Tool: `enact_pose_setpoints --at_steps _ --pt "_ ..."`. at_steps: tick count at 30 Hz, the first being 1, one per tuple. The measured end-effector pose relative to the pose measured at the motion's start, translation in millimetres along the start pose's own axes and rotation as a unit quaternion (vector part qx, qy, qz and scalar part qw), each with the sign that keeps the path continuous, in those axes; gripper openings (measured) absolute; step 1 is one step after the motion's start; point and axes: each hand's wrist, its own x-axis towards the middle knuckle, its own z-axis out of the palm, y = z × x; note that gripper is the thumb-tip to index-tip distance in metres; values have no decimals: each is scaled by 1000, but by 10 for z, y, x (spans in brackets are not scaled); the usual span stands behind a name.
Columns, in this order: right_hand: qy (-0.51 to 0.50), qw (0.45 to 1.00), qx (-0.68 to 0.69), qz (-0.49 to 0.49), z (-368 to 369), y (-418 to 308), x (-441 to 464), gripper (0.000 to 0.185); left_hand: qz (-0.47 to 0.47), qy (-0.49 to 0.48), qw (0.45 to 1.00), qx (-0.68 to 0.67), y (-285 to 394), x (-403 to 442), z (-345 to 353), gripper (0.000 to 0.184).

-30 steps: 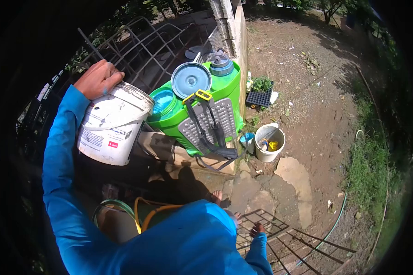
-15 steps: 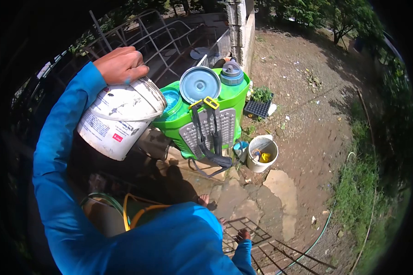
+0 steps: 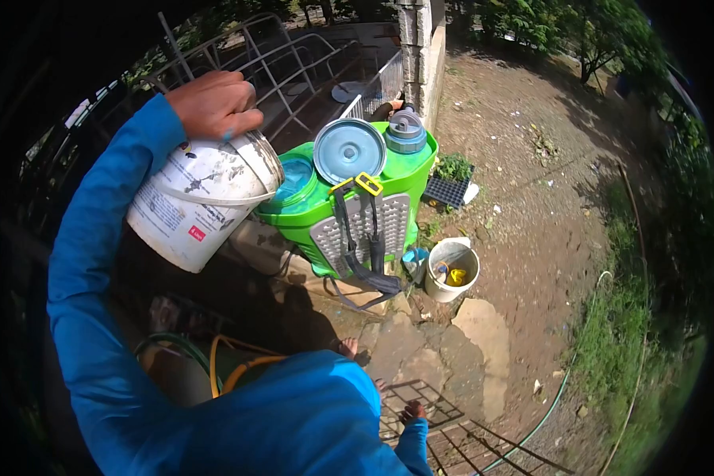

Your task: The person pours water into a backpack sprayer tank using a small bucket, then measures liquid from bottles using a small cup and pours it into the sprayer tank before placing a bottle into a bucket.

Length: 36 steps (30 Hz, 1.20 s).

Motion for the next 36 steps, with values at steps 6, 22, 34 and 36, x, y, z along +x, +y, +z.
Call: enact_pose_setpoints --at_steps 6,22,34,36 --pt "-9 1000 9 -4 75 -89 -42 57 -4 14 1000 26 53 45 -33 45" --pt "-11 999 -51 3 134 -336 -121 59 -103 238 964 -52 -213 -1026 518 35" --pt "9 978 -208 -8 276 -1139 -36 52 -571 216 792 -23 645 -4292 1519 41" --pt "-10 970 -242 0 357 -1268 -35 51 -674 143 724 -23 1002 -4517 1465 41"
